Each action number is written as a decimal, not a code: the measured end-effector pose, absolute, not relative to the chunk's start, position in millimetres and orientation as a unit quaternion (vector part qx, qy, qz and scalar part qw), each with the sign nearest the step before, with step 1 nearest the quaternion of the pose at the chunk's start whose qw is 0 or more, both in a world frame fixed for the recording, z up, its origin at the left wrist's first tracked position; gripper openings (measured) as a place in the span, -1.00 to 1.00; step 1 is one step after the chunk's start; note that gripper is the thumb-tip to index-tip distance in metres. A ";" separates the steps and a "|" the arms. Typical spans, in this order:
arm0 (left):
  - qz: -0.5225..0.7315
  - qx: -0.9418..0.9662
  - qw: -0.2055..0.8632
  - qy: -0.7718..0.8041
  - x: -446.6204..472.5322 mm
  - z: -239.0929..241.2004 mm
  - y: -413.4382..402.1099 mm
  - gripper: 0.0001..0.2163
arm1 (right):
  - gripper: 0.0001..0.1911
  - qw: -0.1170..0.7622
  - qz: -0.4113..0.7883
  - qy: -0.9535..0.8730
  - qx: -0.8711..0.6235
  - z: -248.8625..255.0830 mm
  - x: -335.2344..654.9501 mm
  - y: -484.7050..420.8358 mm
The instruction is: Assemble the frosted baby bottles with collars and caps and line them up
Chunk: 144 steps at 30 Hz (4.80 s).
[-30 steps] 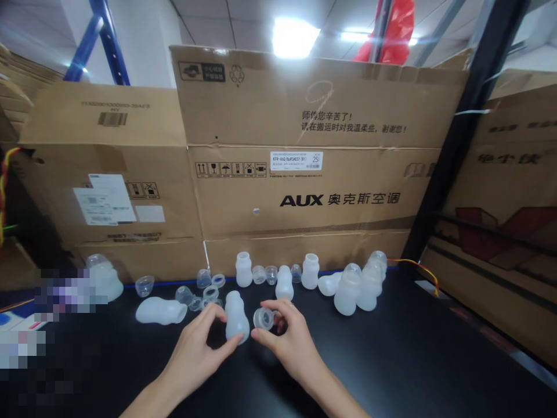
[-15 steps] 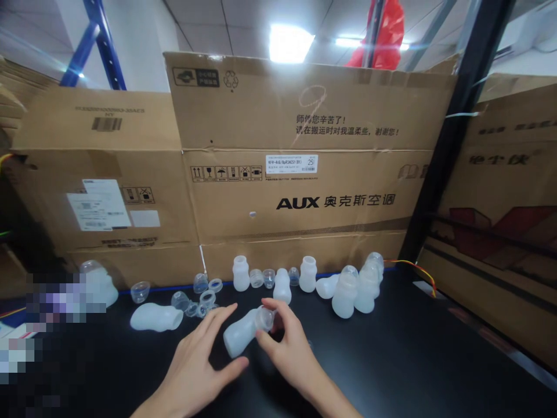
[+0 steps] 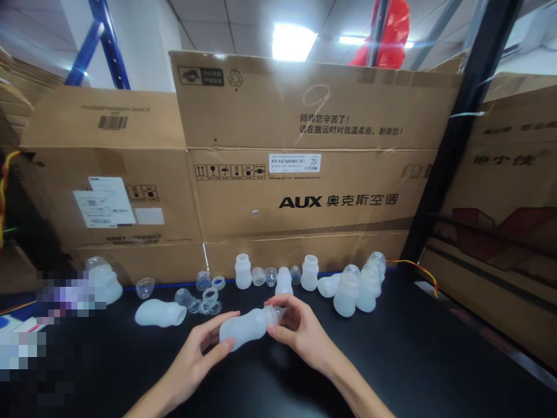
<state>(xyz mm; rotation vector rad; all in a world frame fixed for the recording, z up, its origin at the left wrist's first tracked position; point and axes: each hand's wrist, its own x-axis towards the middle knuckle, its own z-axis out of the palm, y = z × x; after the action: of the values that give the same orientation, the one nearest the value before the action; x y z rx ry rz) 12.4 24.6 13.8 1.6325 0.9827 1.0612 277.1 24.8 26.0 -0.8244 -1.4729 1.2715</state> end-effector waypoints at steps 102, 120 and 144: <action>0.261 0.823 -0.164 0.477 -32.5 10.9 62.1 -0.66 | -0.47 0.669 0.355 -0.517 -0.400 23.5 278.3 22.0; 0.395 0.797 -0.015 0.457 -27.0 9.1 62.9 -0.67 | -0.48 0.469 0.315 -0.712 -0.418 13.9 251.1 -1.4; 0.472 0.687 0.421 0.357 28.2 19.9 8.9 -0.62 | -0.37 0.440 0.022 -0.822 -0.361 21.5 255.2 -2.8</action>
<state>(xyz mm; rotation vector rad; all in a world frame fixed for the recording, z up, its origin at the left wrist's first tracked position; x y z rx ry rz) 28.2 8.9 19.9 1.7211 0.8947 1.1829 255.2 -2.8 21.5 -0.8955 -2.0411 0.0545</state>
